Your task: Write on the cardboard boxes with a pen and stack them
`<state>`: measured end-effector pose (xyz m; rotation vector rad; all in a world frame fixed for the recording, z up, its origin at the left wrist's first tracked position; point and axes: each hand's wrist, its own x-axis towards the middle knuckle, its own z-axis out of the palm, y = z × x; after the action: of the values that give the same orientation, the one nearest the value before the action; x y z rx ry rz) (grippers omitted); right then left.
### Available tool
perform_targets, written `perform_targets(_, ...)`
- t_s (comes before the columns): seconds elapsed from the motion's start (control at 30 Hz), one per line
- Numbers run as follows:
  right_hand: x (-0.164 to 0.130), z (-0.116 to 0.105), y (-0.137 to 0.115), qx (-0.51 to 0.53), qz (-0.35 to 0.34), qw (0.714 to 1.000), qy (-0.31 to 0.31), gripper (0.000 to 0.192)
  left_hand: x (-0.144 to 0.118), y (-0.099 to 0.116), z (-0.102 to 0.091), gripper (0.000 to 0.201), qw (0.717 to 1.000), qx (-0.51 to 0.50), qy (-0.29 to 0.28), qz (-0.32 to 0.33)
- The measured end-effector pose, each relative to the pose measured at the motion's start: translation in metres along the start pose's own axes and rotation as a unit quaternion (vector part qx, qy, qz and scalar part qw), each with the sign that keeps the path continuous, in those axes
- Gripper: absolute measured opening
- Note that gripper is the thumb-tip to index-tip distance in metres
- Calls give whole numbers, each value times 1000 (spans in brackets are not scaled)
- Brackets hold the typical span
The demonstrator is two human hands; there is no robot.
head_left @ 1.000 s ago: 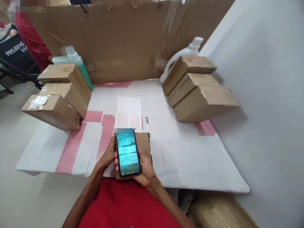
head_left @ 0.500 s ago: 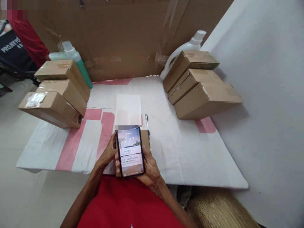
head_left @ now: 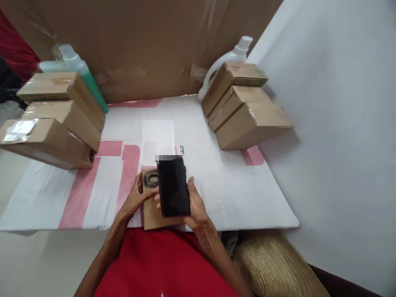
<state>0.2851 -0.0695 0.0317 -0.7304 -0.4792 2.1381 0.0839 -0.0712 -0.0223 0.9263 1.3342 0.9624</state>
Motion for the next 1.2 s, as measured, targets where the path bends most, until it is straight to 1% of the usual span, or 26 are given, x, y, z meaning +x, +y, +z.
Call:
perform_targets(0.07, -2, -19, -19, -33, -66, 994, 85, 73, 2, 1, 0, 93, 1000, -15, -14, -23)
perform_targets(0.1, -3, -31, -27, -57, -99, 984, 135, 70, 3, 1, 0, 93, 999, -18, -13, -30)
perform_targets(0.17, -7, -57, -41, -124, -153, 952, 232, 64, 4, 1, 0, 91, 999, -20, -3, -34)
perform_targets(0.2, -9, -72, -44, -171, -171, 931, 275, 62, 4, 0, 1, 90, 999, -21, 0, -34)
perform_targets(0.23, -10, -85, -46, -234, -183, 903, 311, 60, 4, 0, 1, 88, 999, -23, 0, -35)
perform_targets(0.3, -12, -109, -42, -371, -195, 832, 363, 59, 4, 0, 2, 87, 999, -28, 1, -39)
perform_targets(0.33, -13, -118, -37, -429, -197, 797, 378, 58, 3, 1, 3, 88, 999, -28, 3, -41)
perform_targets(0.37, -13, -125, -32, -471, -197, 768, 386, 57, 3, 2, 5, 90, 999, -26, 6, -43)
perform_targets(0.4, -14, -130, -27, -498, -197, 748, 391, 56, 3, 3, 6, 91, 999, -22, 10, -44)
perform_targets(0.5, -14, -136, -16, -532, -197, 715, 409, 52, 3, 8, 8, 89, 999, 0, 22, -38)
perform_targets(0.57, -14, -137, -12, -555, -198, 686, 427, 48, 3, 11, 7, 85, 999, 36, 29, -28)
perform_targets(0.67, -14, -140, -12, -583, -199, 643, 455, 44, 1, 12, 1, 84, 988, 141, 54, -10)
perform_targets(0.77, -13, -142, -13, -605, -198, 614, 467, 43, -4, 8, -8, 85, 973, 221, 68, 23)
perform_targets(0.83, -14, -141, -14, -613, -197, 606, 467, 44, -11, 2, -13, 85, 970, 228, 72, 41)
perform_targets(0.9, -19, -136, -11, -616, -199, 601, 469, 47, -21, -7, -16, 85, 972, 212, 84, 53)
perform_targets(0.93, -23, -132, -8, -613, -203, 607, 462, 49, -28, -11, -17, 86, 974, 199, 88, 57)
perform_targets(0.97, -29, -128, -4, -608, -203, 631, 438, 51, -35, -16, -17, 86, 977, 187, 85, 60)
perform_targets(1.0, -36, -123, 2, -601, -197, 671, 388, 53, -43, -20, -16, 85, 980, 175, 70, 60)
perform_targets(1.03, -43, -118, 9, -593, -184, 718, 314, 58, -51, -24, -15, 84, 984, 165, 48, 56)
perform_targets(1.07, -51, -113, 16, -585, -164, 761, 228, 69, -59, -25, -12, 84, 986, 159, 25, 47)
perform_targets(1.1, -58, -108, 24, -577, -140, 791, 144, 85, -66, -25, -10, 83, 988, 152, 7, 36)
perform_targets(1.13, -65, -103, 30, -575, -117, 805, 83, 102, -73, -23, -8, 82, 989, 147, -5, 25)
perform_targets(1.17, -69, -98, 34, -579, -102, 807, 55, 113, -79, -18, -7, 81, 989, 144, -10, 14)
perform_targets(1.2, -72, -93, 35, -582, -100, 805, 58, 116, -84, -11, -7, 79, 989, 144, -10, 4)
